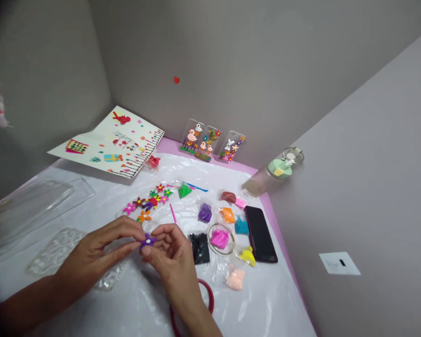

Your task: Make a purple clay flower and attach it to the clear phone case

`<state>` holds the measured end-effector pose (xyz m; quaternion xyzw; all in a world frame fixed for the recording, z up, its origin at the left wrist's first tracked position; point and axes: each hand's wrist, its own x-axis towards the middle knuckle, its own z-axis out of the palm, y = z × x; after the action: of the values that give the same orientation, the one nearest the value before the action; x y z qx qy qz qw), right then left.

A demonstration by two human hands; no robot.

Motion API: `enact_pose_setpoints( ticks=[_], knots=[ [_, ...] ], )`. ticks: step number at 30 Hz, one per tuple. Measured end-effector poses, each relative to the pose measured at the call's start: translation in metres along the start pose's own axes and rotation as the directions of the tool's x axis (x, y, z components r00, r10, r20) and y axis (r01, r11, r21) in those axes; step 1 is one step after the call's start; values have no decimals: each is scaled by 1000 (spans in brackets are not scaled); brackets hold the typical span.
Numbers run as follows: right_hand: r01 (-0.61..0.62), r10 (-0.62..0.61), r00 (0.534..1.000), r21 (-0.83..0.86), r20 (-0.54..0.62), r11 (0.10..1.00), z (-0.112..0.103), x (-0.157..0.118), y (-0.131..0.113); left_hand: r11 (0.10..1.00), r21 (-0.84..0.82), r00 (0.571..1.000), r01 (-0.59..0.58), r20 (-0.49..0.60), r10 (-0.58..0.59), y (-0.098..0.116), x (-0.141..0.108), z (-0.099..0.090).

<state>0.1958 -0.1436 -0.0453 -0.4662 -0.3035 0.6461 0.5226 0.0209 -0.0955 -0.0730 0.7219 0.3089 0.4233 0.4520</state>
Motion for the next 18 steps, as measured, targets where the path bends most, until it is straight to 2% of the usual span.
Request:
enact_pose_setpoints(
  ticks=[7, 13, 18],
  knots=[
    [-44, 44, 999, 7, 8, 999, 2, 0, 0, 999, -11, 999, 50, 1, -50, 2, 0, 1],
    [-67, 67, 997, 3, 33, 998, 1, -1, 0, 980, -85, 983, 181, 36, -179, 5, 4, -1],
    [-48, 48, 999, -33, 10, 998, 0, -2, 2, 937, -194, 957, 290, 80, -280, 3, 3, -2]
  ],
)
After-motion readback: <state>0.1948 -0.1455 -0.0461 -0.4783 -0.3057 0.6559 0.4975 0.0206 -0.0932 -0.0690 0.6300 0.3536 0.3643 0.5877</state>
